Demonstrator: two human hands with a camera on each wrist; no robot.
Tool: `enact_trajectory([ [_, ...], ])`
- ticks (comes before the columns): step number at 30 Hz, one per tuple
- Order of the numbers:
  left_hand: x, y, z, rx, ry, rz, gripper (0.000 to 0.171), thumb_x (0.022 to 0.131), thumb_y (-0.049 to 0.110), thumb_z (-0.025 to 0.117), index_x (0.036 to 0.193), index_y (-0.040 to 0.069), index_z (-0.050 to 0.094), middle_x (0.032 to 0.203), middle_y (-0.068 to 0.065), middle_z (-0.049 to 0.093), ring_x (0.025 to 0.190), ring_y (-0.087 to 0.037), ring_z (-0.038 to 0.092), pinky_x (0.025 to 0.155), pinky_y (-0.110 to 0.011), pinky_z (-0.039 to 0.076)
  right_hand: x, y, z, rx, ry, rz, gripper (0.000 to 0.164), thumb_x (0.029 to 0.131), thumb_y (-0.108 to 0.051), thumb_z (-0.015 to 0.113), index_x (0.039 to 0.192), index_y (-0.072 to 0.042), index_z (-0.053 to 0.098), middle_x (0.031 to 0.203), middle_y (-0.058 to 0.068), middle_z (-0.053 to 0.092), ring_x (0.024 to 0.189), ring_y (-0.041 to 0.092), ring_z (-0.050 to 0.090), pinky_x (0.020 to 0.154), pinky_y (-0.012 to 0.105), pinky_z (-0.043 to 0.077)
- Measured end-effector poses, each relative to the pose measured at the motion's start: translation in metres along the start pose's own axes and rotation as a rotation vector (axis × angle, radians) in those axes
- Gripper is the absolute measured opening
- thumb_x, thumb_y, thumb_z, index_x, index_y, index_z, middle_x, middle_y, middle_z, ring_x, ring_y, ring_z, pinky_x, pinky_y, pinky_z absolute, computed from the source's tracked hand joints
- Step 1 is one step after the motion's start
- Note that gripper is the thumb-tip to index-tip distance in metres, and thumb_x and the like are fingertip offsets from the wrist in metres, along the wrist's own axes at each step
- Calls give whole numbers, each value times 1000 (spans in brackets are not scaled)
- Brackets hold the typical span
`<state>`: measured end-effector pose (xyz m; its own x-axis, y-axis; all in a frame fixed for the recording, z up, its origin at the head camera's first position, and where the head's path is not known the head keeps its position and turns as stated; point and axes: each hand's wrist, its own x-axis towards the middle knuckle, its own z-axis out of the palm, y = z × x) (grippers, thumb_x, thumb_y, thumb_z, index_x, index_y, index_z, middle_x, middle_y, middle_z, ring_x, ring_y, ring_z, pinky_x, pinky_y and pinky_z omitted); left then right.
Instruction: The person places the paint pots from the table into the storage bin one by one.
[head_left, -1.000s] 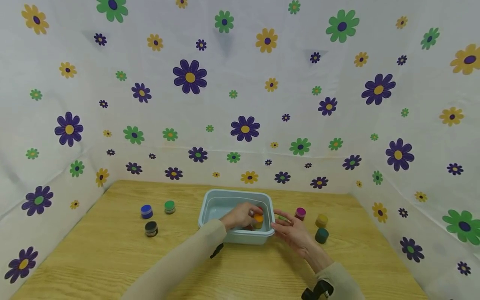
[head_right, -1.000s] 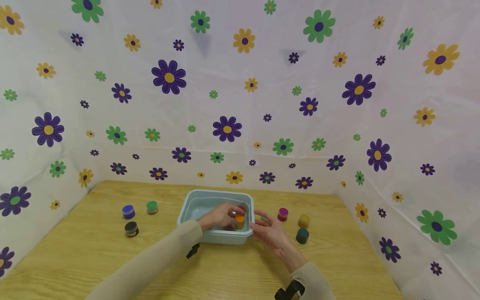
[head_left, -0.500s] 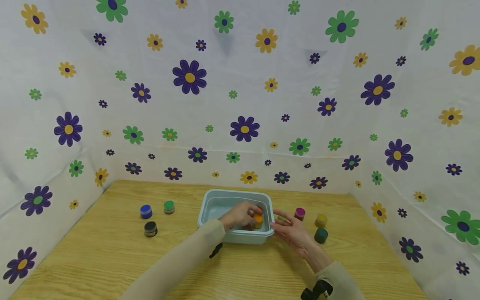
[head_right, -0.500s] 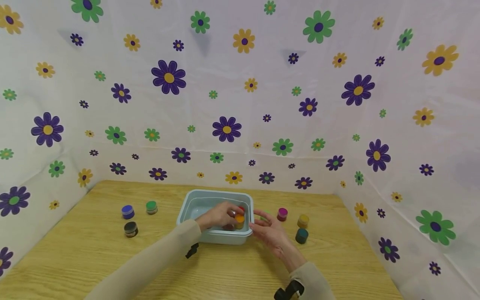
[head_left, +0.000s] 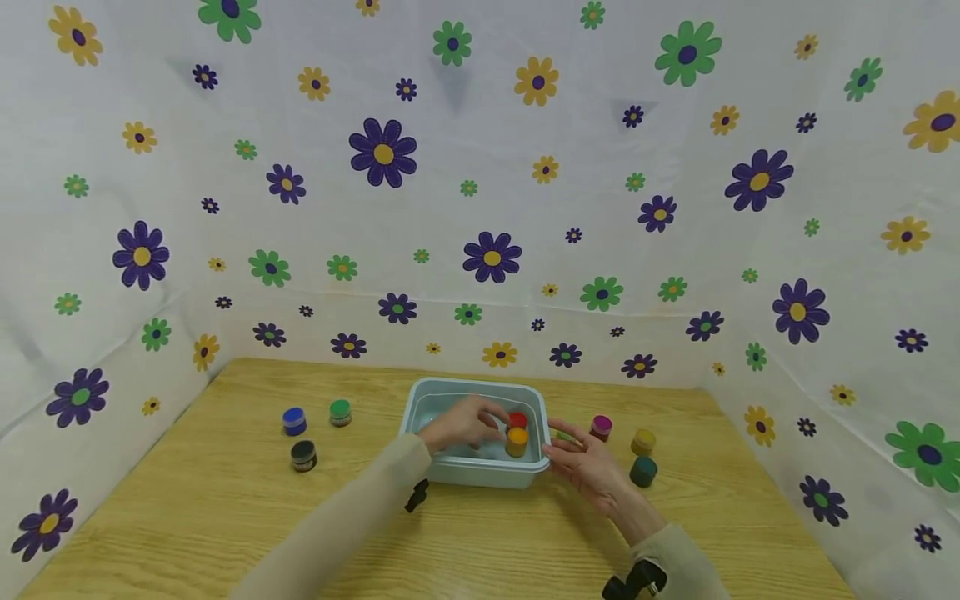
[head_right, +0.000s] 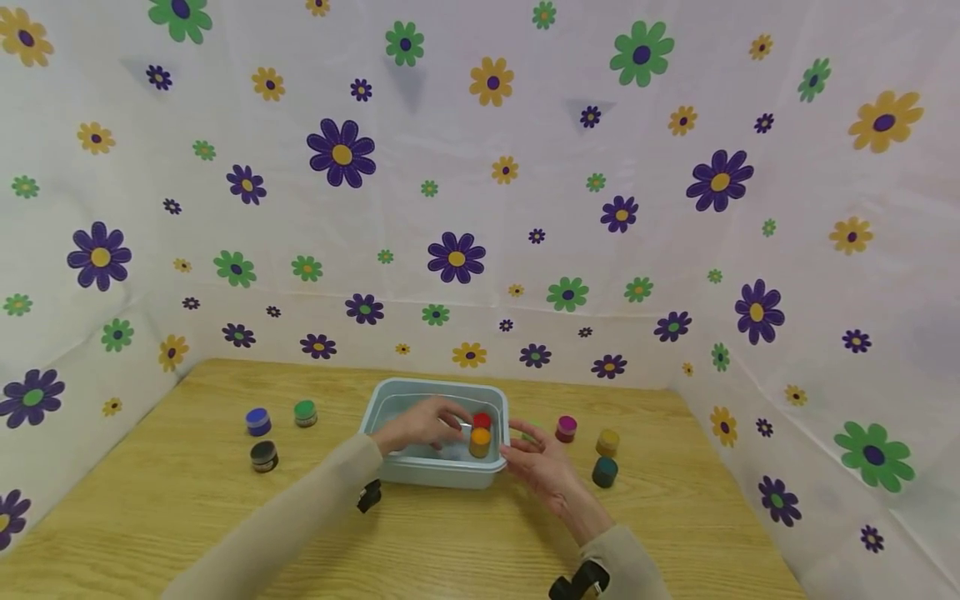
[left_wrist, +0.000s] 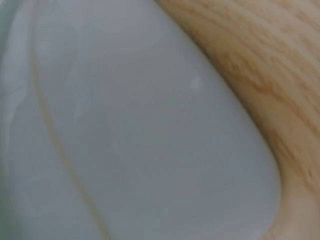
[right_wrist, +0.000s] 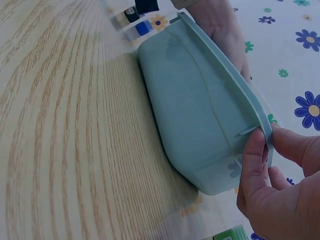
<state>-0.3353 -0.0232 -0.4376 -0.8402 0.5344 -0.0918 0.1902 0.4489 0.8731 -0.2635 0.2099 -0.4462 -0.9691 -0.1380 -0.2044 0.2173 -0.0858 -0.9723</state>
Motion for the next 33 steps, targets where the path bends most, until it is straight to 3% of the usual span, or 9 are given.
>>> enact_trajectory([
  [7, -9, 0, -25, 1, 8, 36, 26, 94, 12, 65, 117, -2, 67, 102, -16, 71, 89, -36, 69, 70, -37, 60, 1, 0, 1, -11, 16, 2, 57, 93, -6, 66, 145, -5, 43, 117, 15, 62, 95, 18, 66, 87, 29, 58],
  [12, -13, -3, -42, 15, 44, 66, 26, 95, 18, 64, 112, -2, 68, 103, -25, 69, 86, -42, 68, 65, -42, 58, 1, 0, 1, 1, 5, -5, 57, 93, -6, 65, 145, -4, 42, 120, 17, 61, 95, 18, 66, 87, 29, 58],
  [16, -16, -10, -51, 4, 74, 63, 24, 96, 21, 64, 109, 2, 69, 99, -24, 69, 85, -45, 66, 62, -40, 55, 1, 0, 1, 2, 3, -3, 58, 93, -6, 65, 146, -4, 41, 116, 15, 62, 95, 18, 65, 87, 29, 58],
  [21, -17, -18, -62, 0, 125, 60, 25, 96, 25, 64, 109, 5, 70, 95, -18, 70, 77, -38, 64, 55, -29, 49, 2, -1, 0, 2, 7, 1, 58, 93, -6, 65, 146, -4, 41, 119, 17, 61, 98, 19, 65, 88, 29, 58],
  [28, -27, -20, -81, -73, 178, 53, 26, 96, 27, 65, 110, 6, 70, 95, -22, 70, 60, -14, 53, 52, -25, 44, 3, -1, -1, -7, 26, 1, 56, 94, -6, 64, 146, -5, 42, 129, 23, 57, 102, 22, 65, 89, 29, 58],
  [33, -45, -27, -102, -108, 178, 34, 28, 96, 29, 64, 113, 7, 69, 97, -21, 69, 65, -16, 56, 55, -25, 44, 1, 0, 0, -12, 21, 4, 56, 94, -7, 64, 146, -4, 42, 127, 23, 57, 104, 24, 65, 90, 30, 57],
])
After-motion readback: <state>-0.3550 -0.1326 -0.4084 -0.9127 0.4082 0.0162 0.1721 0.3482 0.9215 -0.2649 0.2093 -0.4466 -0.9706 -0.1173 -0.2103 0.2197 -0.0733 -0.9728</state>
